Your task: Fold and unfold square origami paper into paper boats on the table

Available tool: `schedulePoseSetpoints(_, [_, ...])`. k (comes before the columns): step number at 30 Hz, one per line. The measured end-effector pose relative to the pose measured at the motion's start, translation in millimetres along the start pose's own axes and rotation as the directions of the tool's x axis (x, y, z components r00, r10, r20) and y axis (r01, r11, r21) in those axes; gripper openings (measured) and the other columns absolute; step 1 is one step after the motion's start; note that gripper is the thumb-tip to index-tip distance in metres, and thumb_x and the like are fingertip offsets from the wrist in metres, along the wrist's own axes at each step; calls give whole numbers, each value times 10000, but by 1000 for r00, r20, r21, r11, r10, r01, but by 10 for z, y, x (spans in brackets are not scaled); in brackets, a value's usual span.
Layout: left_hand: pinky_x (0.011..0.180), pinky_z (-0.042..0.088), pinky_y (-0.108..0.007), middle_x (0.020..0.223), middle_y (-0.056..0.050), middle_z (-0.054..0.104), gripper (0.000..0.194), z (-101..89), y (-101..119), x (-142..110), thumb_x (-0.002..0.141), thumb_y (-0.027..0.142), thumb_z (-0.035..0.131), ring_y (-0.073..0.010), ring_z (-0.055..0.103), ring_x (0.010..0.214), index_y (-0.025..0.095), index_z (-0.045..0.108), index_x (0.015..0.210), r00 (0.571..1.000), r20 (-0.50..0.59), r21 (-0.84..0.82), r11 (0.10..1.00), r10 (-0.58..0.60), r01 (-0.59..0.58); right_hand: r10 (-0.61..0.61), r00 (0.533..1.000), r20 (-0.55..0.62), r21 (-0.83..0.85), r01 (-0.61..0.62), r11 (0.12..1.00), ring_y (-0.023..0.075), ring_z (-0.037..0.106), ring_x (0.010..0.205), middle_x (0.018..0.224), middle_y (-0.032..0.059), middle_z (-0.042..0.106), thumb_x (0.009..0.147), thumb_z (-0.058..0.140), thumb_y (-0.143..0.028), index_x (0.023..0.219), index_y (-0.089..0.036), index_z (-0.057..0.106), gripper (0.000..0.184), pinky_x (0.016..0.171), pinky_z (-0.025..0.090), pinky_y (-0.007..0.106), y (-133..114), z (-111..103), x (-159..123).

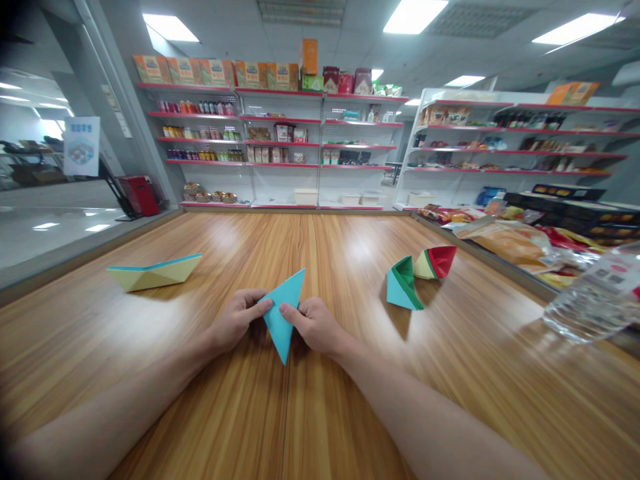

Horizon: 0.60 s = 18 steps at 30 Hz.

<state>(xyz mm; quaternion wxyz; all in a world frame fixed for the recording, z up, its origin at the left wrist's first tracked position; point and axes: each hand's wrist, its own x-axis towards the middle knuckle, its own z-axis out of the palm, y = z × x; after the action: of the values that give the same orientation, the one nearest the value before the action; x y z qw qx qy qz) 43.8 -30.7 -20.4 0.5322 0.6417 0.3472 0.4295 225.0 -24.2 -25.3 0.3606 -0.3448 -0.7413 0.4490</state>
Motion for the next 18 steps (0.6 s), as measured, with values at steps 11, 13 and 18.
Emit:
schedulePoseSetpoints(11, [289, 383, -185, 517, 33, 510, 367, 52, 29, -27, 827, 506, 495, -98, 492, 342, 149, 509, 744, 999, 18, 132, 990, -43, 40, -1, 998, 61, -59, 5, 998, 58, 292, 410, 453, -39, 340, 832, 461, -536, 461, -165, 400, 528, 379, 209, 208, -15, 4, -14])
schedulePoseSetpoints(13, [277, 369, -183, 502, 39, 491, 380, 46, 44, -29, 813, 515, 510, -90, 467, 325, 146, 514, 724, 998, 35, 130, 990, -59, 54, 4, 999, 31, -58, -2, 998, 60, 298, 417, 458, -39, 342, 826, 471, -541, 470, -165, 405, 521, 383, 210, 209, -14, 7, -10])
schedulePoseSetpoints(18, [275, 334, -167, 464, 48, 446, 410, 30, 41, -29, 800, 536, 517, -71, 423, 311, 134, 541, 720, 989, 111, 142, 986, -98, 82, 28, 999, -31, 49, -26, 998, 65, 315, 412, 451, -38, 349, 835, 442, -564, 468, -177, 378, 537, 385, 228, 212, -4, 13, -4])
